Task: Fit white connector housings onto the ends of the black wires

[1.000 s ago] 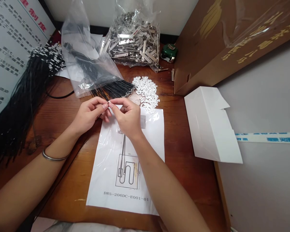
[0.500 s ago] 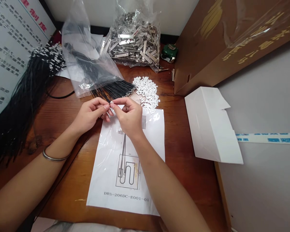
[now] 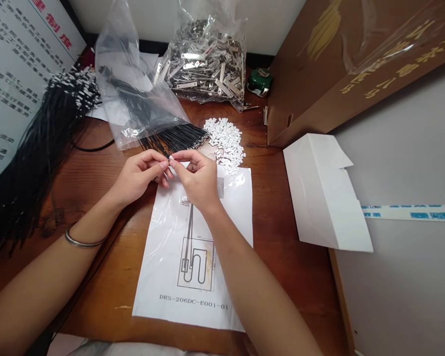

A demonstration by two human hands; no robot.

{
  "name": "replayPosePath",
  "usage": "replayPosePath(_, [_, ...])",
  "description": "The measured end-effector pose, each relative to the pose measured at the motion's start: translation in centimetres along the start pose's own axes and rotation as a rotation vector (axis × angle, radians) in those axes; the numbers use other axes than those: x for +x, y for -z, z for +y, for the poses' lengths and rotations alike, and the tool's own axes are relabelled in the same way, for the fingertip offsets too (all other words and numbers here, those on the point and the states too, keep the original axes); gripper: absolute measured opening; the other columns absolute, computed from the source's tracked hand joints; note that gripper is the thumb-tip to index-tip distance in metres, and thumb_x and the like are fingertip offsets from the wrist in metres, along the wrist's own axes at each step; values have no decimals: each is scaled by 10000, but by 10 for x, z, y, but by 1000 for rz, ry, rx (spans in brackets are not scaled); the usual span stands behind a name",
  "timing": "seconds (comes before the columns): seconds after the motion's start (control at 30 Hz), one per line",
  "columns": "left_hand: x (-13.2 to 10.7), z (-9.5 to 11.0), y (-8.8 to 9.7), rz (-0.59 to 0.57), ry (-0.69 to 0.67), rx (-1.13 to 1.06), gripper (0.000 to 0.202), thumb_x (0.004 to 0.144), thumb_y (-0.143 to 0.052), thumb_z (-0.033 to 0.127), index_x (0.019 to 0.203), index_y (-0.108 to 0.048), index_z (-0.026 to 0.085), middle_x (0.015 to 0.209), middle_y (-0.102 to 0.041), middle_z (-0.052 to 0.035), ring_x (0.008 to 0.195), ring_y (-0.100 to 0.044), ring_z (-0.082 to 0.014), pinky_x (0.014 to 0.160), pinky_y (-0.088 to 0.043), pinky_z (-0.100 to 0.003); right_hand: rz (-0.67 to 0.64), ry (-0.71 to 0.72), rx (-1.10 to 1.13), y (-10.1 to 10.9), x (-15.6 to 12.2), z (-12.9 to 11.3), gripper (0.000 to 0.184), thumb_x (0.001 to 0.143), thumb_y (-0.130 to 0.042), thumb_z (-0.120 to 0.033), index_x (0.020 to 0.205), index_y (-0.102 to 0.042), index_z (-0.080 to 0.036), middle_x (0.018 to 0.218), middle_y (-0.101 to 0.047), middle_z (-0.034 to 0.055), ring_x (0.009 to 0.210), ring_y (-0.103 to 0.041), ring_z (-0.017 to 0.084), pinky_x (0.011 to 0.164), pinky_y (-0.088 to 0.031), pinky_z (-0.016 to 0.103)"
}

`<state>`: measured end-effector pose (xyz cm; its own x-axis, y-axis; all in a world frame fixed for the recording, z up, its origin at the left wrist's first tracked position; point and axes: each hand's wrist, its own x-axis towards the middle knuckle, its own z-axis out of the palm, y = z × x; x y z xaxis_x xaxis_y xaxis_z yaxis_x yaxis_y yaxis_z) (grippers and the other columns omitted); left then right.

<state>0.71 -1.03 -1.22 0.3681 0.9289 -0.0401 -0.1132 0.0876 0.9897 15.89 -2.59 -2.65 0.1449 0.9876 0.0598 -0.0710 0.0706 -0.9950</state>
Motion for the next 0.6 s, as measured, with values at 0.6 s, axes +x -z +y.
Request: replayPosePath(0.6, [0, -1, -3, 34, 9, 52, 228, 793, -757, 326, 774, -618, 147, 681, -698, -12, 523, -656, -111, 513, -527, -209, 1, -8, -76, 0, 0, -1, 83, 750, -723, -219, 822, -705, -183, 779, -717, 9, 567, -531, 90, 519, -412, 258])
